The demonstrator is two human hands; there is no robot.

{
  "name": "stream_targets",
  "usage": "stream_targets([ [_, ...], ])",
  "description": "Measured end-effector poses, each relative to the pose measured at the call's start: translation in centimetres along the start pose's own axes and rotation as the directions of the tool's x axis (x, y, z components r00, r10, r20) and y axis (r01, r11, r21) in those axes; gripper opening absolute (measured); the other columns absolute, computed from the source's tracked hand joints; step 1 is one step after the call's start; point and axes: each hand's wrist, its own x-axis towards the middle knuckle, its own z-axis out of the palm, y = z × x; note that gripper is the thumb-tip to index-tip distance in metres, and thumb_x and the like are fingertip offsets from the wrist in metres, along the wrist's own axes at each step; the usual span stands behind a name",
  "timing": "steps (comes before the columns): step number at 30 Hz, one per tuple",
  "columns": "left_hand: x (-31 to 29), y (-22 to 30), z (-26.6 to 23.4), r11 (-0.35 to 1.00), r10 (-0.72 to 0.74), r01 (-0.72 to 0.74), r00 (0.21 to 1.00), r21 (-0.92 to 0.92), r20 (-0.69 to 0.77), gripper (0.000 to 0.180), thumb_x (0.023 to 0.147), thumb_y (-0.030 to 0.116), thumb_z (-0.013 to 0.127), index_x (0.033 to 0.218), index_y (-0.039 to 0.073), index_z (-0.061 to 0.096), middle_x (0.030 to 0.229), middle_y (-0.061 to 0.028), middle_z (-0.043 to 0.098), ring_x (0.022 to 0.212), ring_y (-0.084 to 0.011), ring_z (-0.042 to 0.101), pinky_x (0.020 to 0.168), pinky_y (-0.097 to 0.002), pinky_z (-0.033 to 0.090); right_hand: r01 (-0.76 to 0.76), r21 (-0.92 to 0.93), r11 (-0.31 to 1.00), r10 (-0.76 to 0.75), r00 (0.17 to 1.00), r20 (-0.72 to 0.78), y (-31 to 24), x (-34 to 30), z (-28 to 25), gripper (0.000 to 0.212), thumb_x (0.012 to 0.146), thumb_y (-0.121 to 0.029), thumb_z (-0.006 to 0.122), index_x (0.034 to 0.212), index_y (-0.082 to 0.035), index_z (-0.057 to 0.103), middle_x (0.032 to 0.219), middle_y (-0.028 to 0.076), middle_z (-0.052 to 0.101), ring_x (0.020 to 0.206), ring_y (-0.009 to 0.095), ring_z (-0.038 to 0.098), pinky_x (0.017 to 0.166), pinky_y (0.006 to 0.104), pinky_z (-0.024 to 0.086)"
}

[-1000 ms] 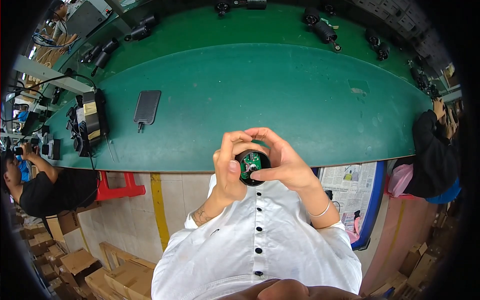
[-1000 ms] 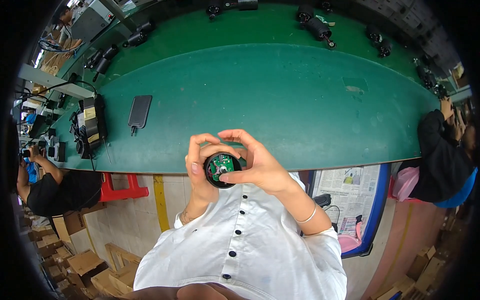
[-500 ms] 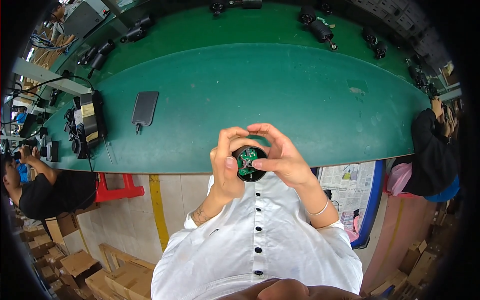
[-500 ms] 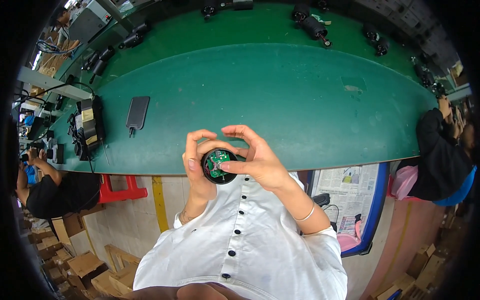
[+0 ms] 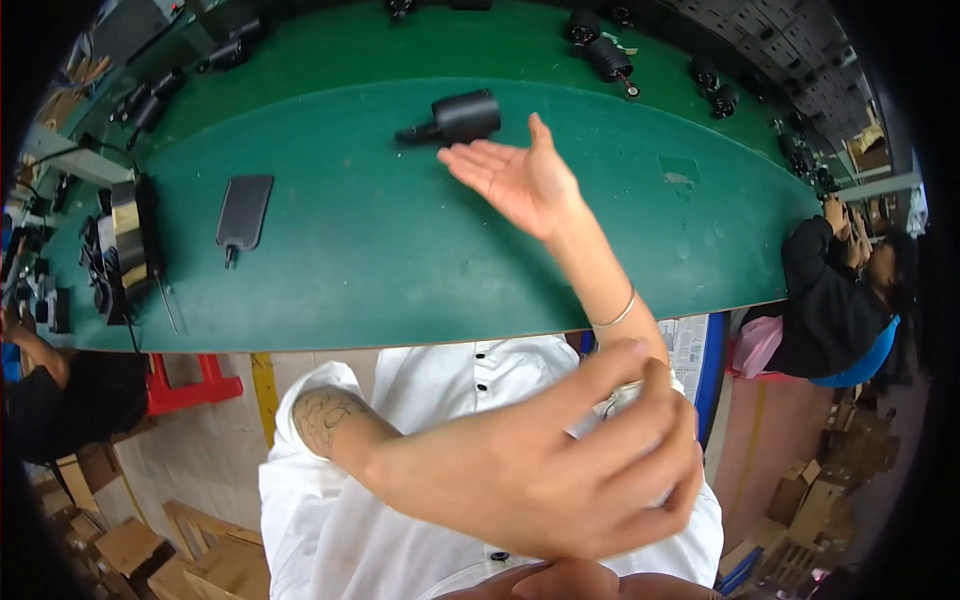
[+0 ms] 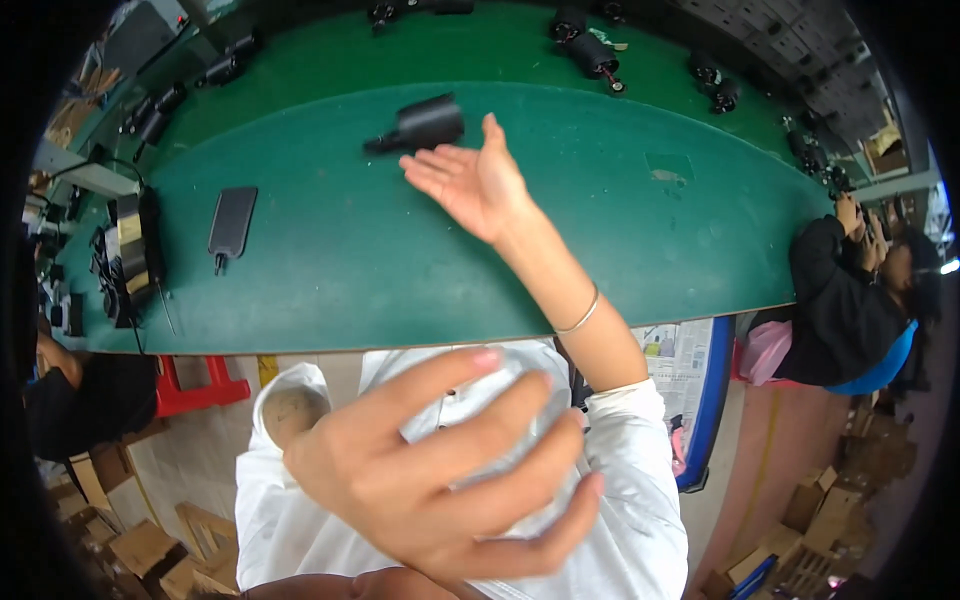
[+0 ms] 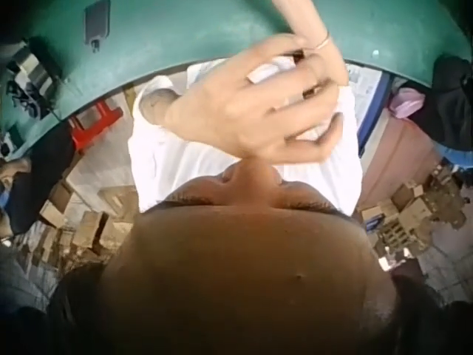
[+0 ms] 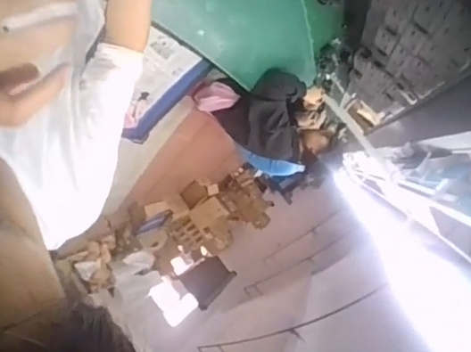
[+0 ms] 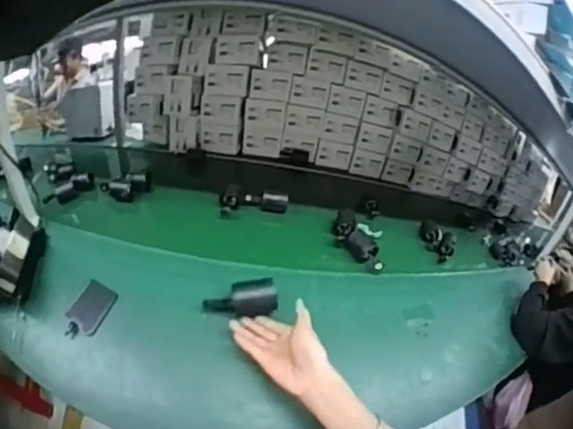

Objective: The recorder is seen assembling circuit boards into plastic housings on an assembly line.

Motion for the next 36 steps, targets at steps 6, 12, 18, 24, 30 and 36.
stream_targets([
  [6,-0.3,-1.1,0.7,0.976,0.089,-0.097,0.995,0.196,0.050,0.009,0.070,0.009,0.061,0.079,0.009,0.062,0.082,-0.0070,0.055,0.074,-0.0209,0.050,0.080,-0.0354,0.043,0.392,-0.573,0.720,-0.425,0.901,0.082,-3.8,2.6,-1.5,0.042,0.090,-0.020,0.053,0.123,0.006,0.047,0.118,0.020,0.055,0.106,0.031,0.058,0.089,0.0381,0.049],
  [12,3.3,-2.8,-5.5,0.954,0.128,-0.257,0.818,0.157,0.560,0.007,0.076,0.017,0.059,0.070,0.015,0.057,0.078,-0.0011,0.048,0.067,-0.0197,0.048,0.075,-0.0302,0.042,-0.441,-0.631,-0.638,-0.769,0.396,0.501,-19.8,10.0,-9.8,0.028,0.076,-0.032,0.064,0.103,-0.033,0.070,0.099,0.009,0.065,0.088,0.027,0.060,0.080,0.0328,0.047],
  [18,-2.0,-0.8,-0.4,0.969,-0.248,0.235,0.882,0.080,0.402,0.013,0.073,0.012,0.060,0.085,0.010,0.058,0.088,-0.0050,0.054,0.074,-0.0216,0.053,0.074,-0.0334,0.045,-0.217,-0.894,-0.392,-0.760,0.624,0.182,-26.7,8.2,-13.8,0.021,0.082,-0.019,0.065,0.101,-0.018,0.072,0.084,0.000,0.070,0.076,0.014,0.063,0.070,0.0250,0.049],
  [24,-6.5,-7.5,4.0,0.567,-0.704,0.726,0.673,-0.389,0.227,0.039,0.076,0.014,0.059,0.113,0.003,0.052,0.107,-0.0145,0.056,0.095,-0.0308,0.057,0.082,-0.0404,0.046,0.428,-0.692,0.581,-0.546,0.836,0.059,-15.6,2.7,-8.7,0.034,0.086,0.001,0.058,0.117,0.011,0.051,0.104,0.019,0.060,0.091,0.023,0.061,0.085,0.0285,0.051],
  [30,-8.4,-8.4,7.7,-0.057,-0.868,0.596,0.367,-0.801,0.335,0.056,0.080,0.008,0.063,0.130,0.003,0.039,0.117,-0.0139,0.055,0.107,-0.0241,0.054,0.090,-0.0343,0.044,0.417,-0.679,0.605,-0.537,0.843,0.039,0.5,-9.5,-4.4,0.028,0.080,0.006,0.064,0.107,0.003,0.058,0.093,0.016,0.064,0.083,0.022,0.064,0.078,0.0293,0.052],
  [36,-8.5,-6.7,6.8,-0.174,-0.867,0.497,0.333,-0.850,0.372,0.056,0.073,0.004,0.068,0.123,0.002,0.043,0.106,-0.0134,0.059,0.096,-0.0222,0.059,0.085,-0.0322,0.047,0.521,-0.768,0.372,-0.386,0.839,0.383,3.5,-13.8,-5.2,0.025,0.074,0.005,0.070,0.098,0.003,0.062,0.091,0.012,0.065,0.082,0.019,0.062,0.077,0.0244,0.049],
])
